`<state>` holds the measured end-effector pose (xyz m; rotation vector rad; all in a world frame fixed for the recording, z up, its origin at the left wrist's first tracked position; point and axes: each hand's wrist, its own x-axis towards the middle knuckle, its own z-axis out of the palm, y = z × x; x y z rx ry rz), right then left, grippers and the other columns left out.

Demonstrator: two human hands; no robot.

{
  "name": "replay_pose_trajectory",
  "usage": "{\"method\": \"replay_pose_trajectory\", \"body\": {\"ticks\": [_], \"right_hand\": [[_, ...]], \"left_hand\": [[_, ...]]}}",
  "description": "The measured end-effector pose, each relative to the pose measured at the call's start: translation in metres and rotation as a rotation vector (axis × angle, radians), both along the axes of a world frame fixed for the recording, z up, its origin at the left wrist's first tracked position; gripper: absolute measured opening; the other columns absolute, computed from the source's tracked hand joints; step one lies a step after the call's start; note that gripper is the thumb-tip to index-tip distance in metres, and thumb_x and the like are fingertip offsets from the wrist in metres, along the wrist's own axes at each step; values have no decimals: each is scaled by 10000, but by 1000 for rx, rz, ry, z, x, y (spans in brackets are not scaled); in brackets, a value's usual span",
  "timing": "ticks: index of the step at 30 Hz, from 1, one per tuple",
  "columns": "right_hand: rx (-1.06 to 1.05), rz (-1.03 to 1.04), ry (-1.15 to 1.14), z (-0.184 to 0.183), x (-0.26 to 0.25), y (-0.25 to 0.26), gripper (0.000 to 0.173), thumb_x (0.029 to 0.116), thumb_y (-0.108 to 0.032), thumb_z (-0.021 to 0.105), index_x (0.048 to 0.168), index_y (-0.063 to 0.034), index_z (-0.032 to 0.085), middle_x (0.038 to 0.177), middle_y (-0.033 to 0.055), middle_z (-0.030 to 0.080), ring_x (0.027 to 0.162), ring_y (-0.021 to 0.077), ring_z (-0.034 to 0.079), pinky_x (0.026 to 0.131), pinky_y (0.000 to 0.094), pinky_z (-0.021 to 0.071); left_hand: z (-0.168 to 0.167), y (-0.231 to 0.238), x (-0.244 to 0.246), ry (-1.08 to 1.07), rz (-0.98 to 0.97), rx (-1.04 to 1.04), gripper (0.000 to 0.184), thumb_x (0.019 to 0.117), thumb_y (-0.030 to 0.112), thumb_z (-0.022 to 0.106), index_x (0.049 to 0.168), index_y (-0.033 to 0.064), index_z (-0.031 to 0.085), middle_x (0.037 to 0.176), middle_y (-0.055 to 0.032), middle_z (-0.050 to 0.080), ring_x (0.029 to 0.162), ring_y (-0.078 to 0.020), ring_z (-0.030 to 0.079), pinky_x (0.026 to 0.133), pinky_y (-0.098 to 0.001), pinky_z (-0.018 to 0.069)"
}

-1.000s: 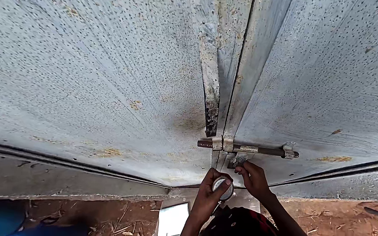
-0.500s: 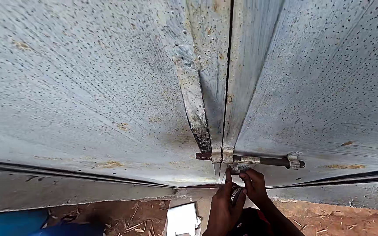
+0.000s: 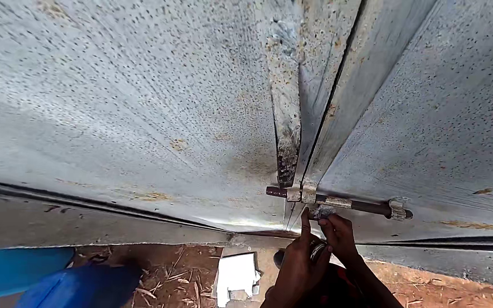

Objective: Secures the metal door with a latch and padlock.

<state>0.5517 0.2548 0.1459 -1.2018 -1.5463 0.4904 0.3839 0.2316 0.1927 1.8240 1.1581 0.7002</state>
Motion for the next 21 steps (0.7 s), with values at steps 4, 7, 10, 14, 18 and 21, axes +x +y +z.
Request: {"method": "replay_pose_trajectory", "body": {"ticks": [4,7,10,14,18,21], "right_hand": [[49,-23,-51,5,-4,-11,391,1072,-318,519,815,-55,650,672,23,608,605,52,589,585,214,521],[25,-15,-60,8,-3,-19,412,1072,-338,518,806,-56,659,668,24,614,612,47,593,594,210,521],[57,-37,-110,3,1,-15,396,1064,-321,512,796,-63,649,658,21,603,608,51,589,587,213,513],[94,-70,-114,-3,3,-1,381,1063,-325,520,791,-78,623,655,14,573,575,74,565,538,252,506],[89,-19,-180,6,7,-4,414,1074,-331,493,795,-60,635,661,36,601,605,80,598,579,248,525],[74,18,-246,7,14,-6,433,1082,-364,475,801,-81,643,679,28,617,624,91,616,591,274,537]], "left_hand": [[5,-10,-6,-2,-20,-10,954,952,429,679,1598,-47,163,878,20,725,724,-84,683,714,-353,618],[12,-18,-6,-14,-23,-34,974,947,438,684,1589,-69,156,873,23,732,719,-76,689,709,-346,622],[13,-16,-1,46,-60,-90,1024,946,475,666,1607,-35,74,888,15,732,745,-93,699,734,-367,617],[11,-2,4,55,-106,-166,1054,944,468,667,1624,63,-29,923,5,725,812,-122,708,806,-393,612],[9,-5,0,-8,-144,-147,1107,925,422,704,1612,11,-60,901,-19,734,809,-143,726,796,-414,620],[2,-8,0,4,-147,-141,1094,935,431,685,1612,19,-70,904,-17,728,804,-143,721,792,-413,619]]}}
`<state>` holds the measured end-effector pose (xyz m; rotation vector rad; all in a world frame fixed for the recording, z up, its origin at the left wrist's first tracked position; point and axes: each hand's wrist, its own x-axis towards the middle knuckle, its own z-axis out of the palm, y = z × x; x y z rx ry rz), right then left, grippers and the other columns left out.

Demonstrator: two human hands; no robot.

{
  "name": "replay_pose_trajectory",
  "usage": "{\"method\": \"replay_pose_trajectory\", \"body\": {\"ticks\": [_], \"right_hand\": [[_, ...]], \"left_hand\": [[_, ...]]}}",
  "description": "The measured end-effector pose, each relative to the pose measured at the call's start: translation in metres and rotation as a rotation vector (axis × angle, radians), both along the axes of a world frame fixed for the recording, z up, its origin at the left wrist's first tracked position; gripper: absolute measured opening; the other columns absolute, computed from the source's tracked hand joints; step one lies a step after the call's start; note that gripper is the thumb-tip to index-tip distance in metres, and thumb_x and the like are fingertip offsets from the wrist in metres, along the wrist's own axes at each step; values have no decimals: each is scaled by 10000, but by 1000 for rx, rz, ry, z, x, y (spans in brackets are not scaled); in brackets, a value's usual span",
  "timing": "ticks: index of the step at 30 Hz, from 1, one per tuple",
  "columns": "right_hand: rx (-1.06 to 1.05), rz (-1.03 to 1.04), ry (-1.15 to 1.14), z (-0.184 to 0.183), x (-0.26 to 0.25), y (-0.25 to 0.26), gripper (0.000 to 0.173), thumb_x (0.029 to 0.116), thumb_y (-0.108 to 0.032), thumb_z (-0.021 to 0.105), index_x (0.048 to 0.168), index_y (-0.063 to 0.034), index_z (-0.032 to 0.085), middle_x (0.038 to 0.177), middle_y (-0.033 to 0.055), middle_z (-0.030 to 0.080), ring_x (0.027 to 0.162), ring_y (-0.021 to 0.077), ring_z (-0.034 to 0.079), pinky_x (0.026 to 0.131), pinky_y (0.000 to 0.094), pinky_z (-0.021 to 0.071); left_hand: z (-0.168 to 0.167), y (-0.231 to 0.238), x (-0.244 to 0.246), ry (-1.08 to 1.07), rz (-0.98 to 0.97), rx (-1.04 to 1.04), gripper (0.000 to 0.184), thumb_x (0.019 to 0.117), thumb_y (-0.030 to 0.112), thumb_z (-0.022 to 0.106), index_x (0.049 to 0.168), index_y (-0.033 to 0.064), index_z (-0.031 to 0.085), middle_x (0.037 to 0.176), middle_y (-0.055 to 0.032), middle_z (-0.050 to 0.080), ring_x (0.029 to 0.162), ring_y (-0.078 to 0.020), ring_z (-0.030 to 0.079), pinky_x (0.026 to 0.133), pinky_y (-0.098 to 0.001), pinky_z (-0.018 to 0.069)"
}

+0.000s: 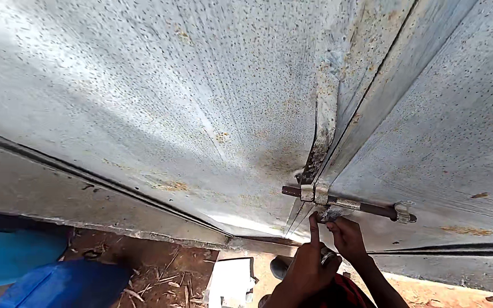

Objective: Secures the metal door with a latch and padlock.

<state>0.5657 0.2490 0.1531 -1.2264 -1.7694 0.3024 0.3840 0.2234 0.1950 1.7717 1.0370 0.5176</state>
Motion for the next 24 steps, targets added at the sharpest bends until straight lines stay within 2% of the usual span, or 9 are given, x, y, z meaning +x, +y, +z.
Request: {"method": "replay_pose_trajectory", "body": {"ticks": [2,5,10,13,15,17,19,21,24], "right_hand": [[-40,39,13,4,4,1,422,1082,-374,473,846,-88,675,718,19,646,649,88,629,614,281,554],[-66,79,97,17,3,2,472,1063,-432,517,812,-59,662,689,30,638,620,74,614,594,256,542],[-95,154,220,29,-10,-10,413,1044,-337,577,752,-53,645,665,19,665,598,59,656,577,248,580],[-166,266,374,42,-19,-26,344,1044,-321,598,839,-61,690,719,6,694,628,60,677,588,259,604],[-258,348,520,52,-26,-30,256,1037,-298,613,954,-74,706,806,6,725,702,80,697,662,284,619],[-326,337,626,58,-35,-30,177,1031,-222,620,983,-75,706,842,-5,734,757,86,708,731,305,624],[-332,304,612,56,-37,-27,187,1040,-202,603,971,-52,691,831,-1,720,753,89,701,736,311,621],[-310,284,541,51,-33,-28,216,1044,-219,601,1003,-18,670,847,33,721,741,121,716,707,321,636],[-260,206,496,44,-23,-34,210,998,-198,674,1087,-10,649,962,82,734,816,190,739,724,363,653]], "left_hand": [[0,1,0,-8,0,-10,1084,938,439,679,1615,31,-62,913,-10,729,811,-135,721,801,-406,620],[4,-1,-3,-45,5,-14,1092,926,430,690,1619,26,-51,922,-19,740,802,-147,724,784,-420,619],[13,-19,-21,-59,-56,-26,1078,929,419,699,1617,11,-24,909,-37,741,801,-181,732,783,-455,618],[28,-36,-32,-50,-115,-59,1100,928,404,722,1617,6,-39,934,-65,748,842,-216,741,815,-497,611],[33,-41,-33,-21,-119,-66,1113,921,405,733,1627,45,-48,943,-59,747,849,-213,739,831,-490,608],[34,-41,-32,23,-102,-61,1077,923,433,712,1633,69,-12,938,-45,740,833,-204,730,815,-473,607],[32,-40,-27,55,-63,-42,1018,922,434,694,1629,71,58,912,-26,730,807,-190,722,786,-452,606],[29,-38,-23,89,-30,-21,1004,931,429,675,1635,105,37,875,8,714,766,-164,708,747,-433,610],[25,-36,-18,154,10,15,1049,937,447,660,1643,98,-33,867,-13,709,755,-190,698,742,-460,603]]}}
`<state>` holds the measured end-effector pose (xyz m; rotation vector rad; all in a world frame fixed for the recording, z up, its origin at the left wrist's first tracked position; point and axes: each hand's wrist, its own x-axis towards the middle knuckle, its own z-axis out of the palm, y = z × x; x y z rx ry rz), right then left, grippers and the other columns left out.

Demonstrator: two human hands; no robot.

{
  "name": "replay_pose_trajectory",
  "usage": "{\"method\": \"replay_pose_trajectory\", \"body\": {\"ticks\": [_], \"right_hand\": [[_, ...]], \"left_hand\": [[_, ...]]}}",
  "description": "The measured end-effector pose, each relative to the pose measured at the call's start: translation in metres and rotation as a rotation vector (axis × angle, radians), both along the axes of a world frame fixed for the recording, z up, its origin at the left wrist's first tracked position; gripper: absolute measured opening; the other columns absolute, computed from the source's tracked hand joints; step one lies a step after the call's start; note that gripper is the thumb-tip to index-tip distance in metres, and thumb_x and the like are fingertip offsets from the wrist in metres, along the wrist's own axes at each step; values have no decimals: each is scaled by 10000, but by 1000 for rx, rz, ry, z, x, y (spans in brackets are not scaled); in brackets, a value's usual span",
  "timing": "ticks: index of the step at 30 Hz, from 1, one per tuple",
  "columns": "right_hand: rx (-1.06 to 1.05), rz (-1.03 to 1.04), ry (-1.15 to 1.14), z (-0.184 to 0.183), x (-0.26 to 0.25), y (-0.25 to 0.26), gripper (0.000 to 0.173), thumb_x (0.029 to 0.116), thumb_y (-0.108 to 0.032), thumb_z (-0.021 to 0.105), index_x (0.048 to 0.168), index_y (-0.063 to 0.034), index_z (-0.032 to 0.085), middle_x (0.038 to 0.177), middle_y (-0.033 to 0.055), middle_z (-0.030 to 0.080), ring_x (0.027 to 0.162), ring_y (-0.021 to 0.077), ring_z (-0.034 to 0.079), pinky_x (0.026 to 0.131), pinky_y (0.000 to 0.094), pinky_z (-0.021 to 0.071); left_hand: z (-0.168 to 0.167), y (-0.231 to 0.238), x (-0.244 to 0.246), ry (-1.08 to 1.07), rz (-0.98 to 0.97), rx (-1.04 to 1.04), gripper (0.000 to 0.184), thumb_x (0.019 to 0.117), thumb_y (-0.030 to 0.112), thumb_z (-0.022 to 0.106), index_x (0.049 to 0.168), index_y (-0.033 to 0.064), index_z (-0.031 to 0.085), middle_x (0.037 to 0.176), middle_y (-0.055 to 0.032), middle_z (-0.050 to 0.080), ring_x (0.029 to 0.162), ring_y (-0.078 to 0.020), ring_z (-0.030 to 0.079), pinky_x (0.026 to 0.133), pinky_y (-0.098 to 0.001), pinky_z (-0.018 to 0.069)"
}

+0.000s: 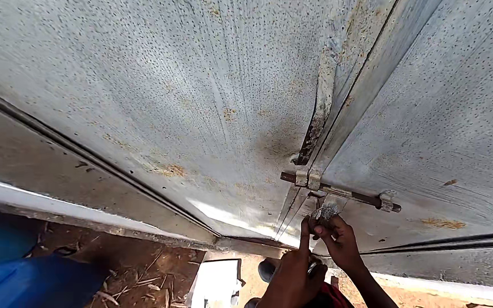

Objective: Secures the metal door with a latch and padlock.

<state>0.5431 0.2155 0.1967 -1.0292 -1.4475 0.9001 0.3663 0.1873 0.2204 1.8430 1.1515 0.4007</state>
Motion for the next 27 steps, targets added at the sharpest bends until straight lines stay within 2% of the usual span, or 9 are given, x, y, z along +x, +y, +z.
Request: {"method": "replay_pose_trajectory", "body": {"ticks": [3,6,8,12,13,15,18,22,27], "right_hand": [[19,-128,-9,-5,0,-2,242,930,-159,752,1120,-61,640,1041,91,732,907,244,750,771,412,667],[0,-225,19,-9,-7,-1,297,909,-107,761,1184,-81,649,1088,94,721,947,259,745,797,431,671],[2,-245,9,-11,-11,1,252,934,-84,726,1180,-80,670,1086,79,739,956,234,746,820,414,664],[-113,-217,23,-13,-14,-6,180,1017,-110,606,1187,-69,647,1043,85,739,902,244,751,792,418,668],[-159,-202,14,-10,-14,-8,162,1040,-144,576,1162,-64,647,1017,83,736,889,241,751,769,412,671],[-203,-209,0,-9,-13,-11,233,1063,-200,538,967,-37,676,821,83,723,727,216,730,649,368,643],[-191,-226,-1,-21,-11,-4,408,1066,-262,518,748,-40,646,560,53,562,494,161,558,505,320,501],[-146,-278,-8,-34,-10,5,429,1051,-356,554,723,-88,622,518,29,477,432,145,452,437,318,415],[-161,-300,-35,-28,-14,-4,435,1048,-395,555,745,-98,648,529,32,508,425,146,466,424,303,415]], "left_hand": [[1,4,8,81,13,-6,1040,940,445,639,1638,91,-46,888,-39,703,802,-226,697,782,-476,590],[3,11,15,146,18,8,1006,944,436,625,1635,74,-11,924,-69,708,853,-263,704,830,-495,579],[6,16,19,176,8,-3,988,944,445,623,1627,59,22,927,-79,701,877,-274,701,854,-501,570],[9,11,22,195,-1,-7,1027,932,443,631,1628,74,-27,947,-78,703,909,-265,706,878,-493,570],[12,11,20,178,-9,-16,1049,927,440,641,1627,77,-52,946,-77,705,906,-262,708,876,-493,572],[15,10,18,156,-20,-32,1068,907,433,666,1624,89,-48,948,-78,709,905,-262,713,867,-494,576],[17,19,23,186,-9,-49,1095,909,414,672,1627,115,-98,984,-113,691,951,-301,696,898,-520,554],[18,26,33,266,13,-44,1144,917,385,676,1606,120,-197,946,-131,682,935,-325,696,882,-533,554],[18,19,30,260,5,-54,1130,904,362,676,1615,120,-169,930,-95,674,910,-290,688,862,-507,558]]}}
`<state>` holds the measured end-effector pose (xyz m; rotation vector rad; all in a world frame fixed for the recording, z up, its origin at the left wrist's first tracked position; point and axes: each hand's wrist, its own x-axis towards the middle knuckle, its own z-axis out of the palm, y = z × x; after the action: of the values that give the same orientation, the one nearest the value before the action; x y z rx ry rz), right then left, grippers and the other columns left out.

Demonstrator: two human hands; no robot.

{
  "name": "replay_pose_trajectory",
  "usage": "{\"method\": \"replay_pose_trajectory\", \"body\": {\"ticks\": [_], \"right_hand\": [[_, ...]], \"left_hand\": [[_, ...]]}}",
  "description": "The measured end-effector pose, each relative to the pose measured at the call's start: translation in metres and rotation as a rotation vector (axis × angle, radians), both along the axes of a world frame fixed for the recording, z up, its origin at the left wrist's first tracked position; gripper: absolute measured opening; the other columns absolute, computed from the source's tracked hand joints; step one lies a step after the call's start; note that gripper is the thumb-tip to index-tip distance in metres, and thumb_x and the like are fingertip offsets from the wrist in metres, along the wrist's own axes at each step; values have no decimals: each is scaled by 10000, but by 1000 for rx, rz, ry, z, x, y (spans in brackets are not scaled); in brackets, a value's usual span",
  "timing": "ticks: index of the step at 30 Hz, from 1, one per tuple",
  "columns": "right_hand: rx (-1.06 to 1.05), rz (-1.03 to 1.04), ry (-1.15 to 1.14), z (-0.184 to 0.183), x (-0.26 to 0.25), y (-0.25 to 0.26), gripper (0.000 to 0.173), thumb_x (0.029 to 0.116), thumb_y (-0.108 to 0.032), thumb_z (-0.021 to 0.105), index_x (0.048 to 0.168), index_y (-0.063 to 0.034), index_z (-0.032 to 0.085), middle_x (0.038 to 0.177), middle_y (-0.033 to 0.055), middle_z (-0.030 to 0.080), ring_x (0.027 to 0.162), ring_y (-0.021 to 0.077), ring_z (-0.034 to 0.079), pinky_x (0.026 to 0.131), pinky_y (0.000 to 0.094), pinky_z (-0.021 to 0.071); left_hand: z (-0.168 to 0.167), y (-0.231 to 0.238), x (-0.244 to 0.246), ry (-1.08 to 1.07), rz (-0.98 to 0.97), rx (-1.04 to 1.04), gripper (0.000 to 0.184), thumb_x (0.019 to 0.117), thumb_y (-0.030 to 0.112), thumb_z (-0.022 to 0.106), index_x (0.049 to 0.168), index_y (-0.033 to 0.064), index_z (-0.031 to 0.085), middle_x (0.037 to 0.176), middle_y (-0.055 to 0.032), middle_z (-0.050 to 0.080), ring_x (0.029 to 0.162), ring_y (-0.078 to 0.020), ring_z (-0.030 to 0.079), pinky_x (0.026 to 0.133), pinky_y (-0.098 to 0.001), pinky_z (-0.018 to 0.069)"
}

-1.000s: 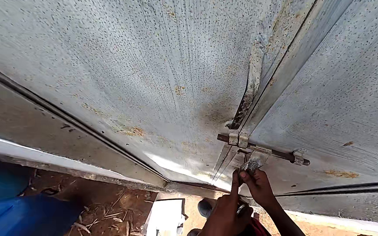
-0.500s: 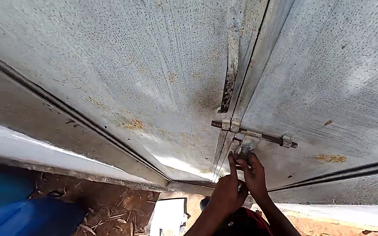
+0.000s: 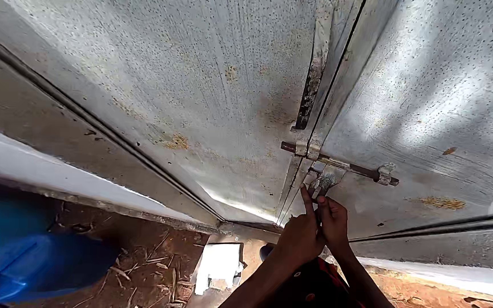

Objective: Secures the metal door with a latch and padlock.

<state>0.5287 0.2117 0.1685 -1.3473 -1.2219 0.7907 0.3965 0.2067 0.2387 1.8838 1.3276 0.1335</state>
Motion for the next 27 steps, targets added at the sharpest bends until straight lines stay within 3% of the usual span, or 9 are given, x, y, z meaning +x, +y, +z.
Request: {"method": "replay_pose_trajectory", "body": {"ticks": [6,10,13,15,19,23,27], "right_hand": [[30,-2,35,-7,0,13,449,1056,-439,530,776,-107,642,521,44,470,395,154,420,376,313,383],[12,-25,23,-3,-6,3,446,1053,-481,518,805,-127,626,549,47,475,400,163,409,366,313,364],[5,-16,40,8,-7,1,326,1063,-392,537,948,-114,664,694,67,622,498,186,552,424,308,477],[1,-26,30,7,-7,3,271,1060,-353,552,978,-116,655,748,67,657,547,194,604,455,311,515],[58,-61,-21,-12,-4,18,396,1068,-421,511,845,-121,639,576,35,531,431,150,485,390,303,428],[21,-81,3,-4,-11,9,438,1068,-436,503,789,-119,620,537,38,497,409,161,461,387,320,417],[-13,-26,43,-8,-8,9,470,1057,-520,473,829,-138,624,528,37,435,391,146,393,363,303,371]], "left_hand": [[-9,17,5,21,-20,24,1137,913,325,701,1610,113,-172,863,-106,662,856,-311,695,812,-519,567],[-16,10,-2,-17,-30,69,1162,893,340,717,1613,126,-170,801,-60,643,779,-262,687,746,-484,581],[-19,8,-8,-122,-35,45,1166,882,351,714,1617,157,-171,830,-46,662,800,-232,696,768,-481,588],[-24,11,-8,-154,-47,64,1159,893,355,709,1617,147,-172,841,-56,671,809,-233,704,782,-483,591],[-30,25,-1,-67,-72,177,1127,923,307,702,1614,91,-161,828,-81,670,793,-273,706,757,-496,588],[-31,17,-10,-130,-77,165,1180,900,331,718,1609,141,-206,807,-51,653,765,-242,691,732,-478,589],[-25,26,-10,-132,-97,159,1199,899,283,747,1604,114,-207,844,-98,672,783,-293,702,741,-522,586]]}}
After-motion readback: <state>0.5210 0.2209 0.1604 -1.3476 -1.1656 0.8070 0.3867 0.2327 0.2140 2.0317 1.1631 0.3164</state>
